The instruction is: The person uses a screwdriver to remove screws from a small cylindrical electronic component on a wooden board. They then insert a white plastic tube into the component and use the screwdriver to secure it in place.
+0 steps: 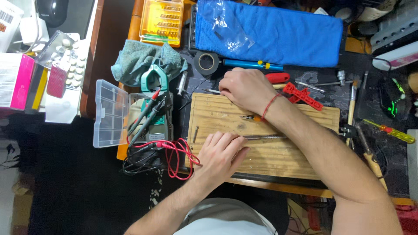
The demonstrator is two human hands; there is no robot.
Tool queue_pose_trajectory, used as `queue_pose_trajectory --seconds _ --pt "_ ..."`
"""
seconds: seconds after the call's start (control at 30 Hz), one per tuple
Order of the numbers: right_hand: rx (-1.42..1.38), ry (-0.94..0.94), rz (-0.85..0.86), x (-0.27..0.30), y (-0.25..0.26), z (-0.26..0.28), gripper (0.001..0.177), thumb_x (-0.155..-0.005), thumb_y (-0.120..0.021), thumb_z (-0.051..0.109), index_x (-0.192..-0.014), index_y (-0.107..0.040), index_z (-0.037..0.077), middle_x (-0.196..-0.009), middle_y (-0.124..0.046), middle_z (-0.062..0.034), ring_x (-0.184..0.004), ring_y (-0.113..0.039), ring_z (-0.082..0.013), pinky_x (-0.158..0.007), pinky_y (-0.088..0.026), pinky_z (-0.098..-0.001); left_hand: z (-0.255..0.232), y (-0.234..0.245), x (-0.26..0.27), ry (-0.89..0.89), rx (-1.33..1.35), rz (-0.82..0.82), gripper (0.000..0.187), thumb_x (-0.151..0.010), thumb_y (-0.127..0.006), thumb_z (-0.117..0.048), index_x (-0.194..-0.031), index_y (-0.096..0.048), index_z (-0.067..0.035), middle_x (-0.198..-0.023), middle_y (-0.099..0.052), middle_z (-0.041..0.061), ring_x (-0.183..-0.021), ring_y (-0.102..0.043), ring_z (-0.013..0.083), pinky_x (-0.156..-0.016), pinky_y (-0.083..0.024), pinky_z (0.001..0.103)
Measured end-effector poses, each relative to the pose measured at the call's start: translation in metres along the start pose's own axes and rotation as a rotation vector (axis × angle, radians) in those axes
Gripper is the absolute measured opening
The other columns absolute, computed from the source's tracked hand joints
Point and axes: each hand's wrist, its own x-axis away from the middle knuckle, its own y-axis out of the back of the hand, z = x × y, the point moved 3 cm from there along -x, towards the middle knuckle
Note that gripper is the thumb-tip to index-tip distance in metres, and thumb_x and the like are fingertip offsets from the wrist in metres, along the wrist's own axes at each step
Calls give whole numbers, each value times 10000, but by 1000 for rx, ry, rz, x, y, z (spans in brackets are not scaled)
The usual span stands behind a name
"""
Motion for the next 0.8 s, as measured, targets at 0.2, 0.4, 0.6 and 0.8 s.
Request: queue_pose_trajectory --seconds 0.2,0.4,0.6,0.8 --pt "104 -10 70 -2 -2 4 122 -951 -664 327 -889 -702 228 -852 -668 52 -891 -672 -190 -738 -566 -351 -2 4 -3 7 11 -22 151 -962 -691 -242 -1064 -650 -138 -944 -592 39 -857 -616 227 -775 -495 326" --pt "167 -38 136 -8 -5 0 191 -923 -687 349 -807 -722 202 -827 -693 20 -863 -690 -223 -732 -584 -386 1 1 -1 3 11 -53 161 -946 -704 -264 -1057 -663 -155 -918 -592 18 -835 -617 209 -766 -498 325" --pt "49 -100 135 -6 11 -5 194 -906 -656 370 -812 -712 210 -863 -702 -16 -921 -709 -275 -745 -583 -435 2 0 2 -6 29 -62 173 -940 -712 -251 -1072 -667 -149 -921 -586 23 -837 -612 219 -755 -490 320" --pt "-80 -98 -82 42 70 24 160 -951 -645 288 -836 -640 177 -774 -641 7 -826 -710 -262 -685 -556 -386 2 -3 4 -12 18 -73 178 -943 -716 -268 -1059 -660 -145 -911 -567 23 -832 -596 220 -733 -477 322"
